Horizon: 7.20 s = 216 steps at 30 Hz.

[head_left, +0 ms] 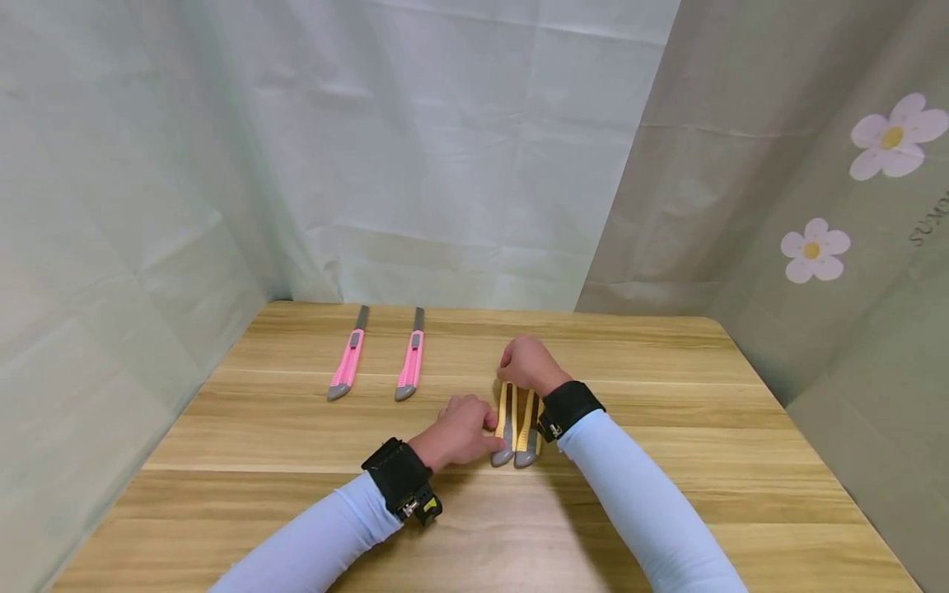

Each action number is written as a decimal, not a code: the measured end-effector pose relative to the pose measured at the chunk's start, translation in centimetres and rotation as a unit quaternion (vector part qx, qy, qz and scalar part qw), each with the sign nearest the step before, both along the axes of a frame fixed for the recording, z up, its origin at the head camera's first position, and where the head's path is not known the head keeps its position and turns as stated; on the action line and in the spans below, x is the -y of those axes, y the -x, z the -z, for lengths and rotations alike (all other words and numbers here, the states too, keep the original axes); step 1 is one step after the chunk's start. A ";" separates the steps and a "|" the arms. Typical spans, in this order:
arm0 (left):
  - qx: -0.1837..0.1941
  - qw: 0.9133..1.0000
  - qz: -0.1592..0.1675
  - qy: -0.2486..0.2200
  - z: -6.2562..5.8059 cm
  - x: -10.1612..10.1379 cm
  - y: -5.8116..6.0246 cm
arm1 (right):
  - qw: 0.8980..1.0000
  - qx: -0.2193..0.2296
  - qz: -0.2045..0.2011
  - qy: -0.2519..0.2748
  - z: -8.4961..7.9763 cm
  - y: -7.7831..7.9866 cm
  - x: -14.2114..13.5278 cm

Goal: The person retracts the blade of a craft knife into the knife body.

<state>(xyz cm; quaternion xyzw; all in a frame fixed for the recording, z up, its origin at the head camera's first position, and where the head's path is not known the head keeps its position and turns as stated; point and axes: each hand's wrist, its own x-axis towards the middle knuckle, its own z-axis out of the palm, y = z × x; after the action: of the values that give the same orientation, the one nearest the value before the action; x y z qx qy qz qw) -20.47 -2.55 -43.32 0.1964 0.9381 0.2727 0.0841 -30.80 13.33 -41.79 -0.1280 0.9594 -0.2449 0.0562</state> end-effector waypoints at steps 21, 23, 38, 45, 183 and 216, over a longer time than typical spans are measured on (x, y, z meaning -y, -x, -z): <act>-0.055 0.985 -0.162 0.026 -1.2 6.6 4.5 | 0.989 0.080 0.018 0.121 0.0 1.9 4.8; -0.063 0.982 -0.176 0.027 -1.2 7.1 4.8 | 0.988 0.092 0.025 0.119 0.0 2.3 5.9; -0.049 0.969 -0.219 0.102 -0.7 9.1 5.1 | 0.993 0.062 0.078 0.069 0.1 3.8 13.3; -0.048 0.970 -0.214 0.106 -0.1 9.2 5.0 | 0.990 0.068 0.088 0.085 0.6 3.5 14.6; 0.185 0.894 0.061 -0.404 -1.6 2.5 -2.8 | 0.862 -0.003 0.050 0.505 -3.9 -8.7 -0.7; 0.179 0.897 0.037 -0.402 -1.8 2.6 -2.9 | 0.869 0.009 0.012 0.494 -4.0 -8.6 -0.7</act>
<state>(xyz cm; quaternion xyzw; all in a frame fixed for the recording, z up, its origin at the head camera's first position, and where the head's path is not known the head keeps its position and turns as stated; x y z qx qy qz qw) -17.57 -5.13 -41.48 0.1962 0.7098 0.6537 0.1743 -22.16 14.06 -37.75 -0.1255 0.7143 -0.6885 -0.0090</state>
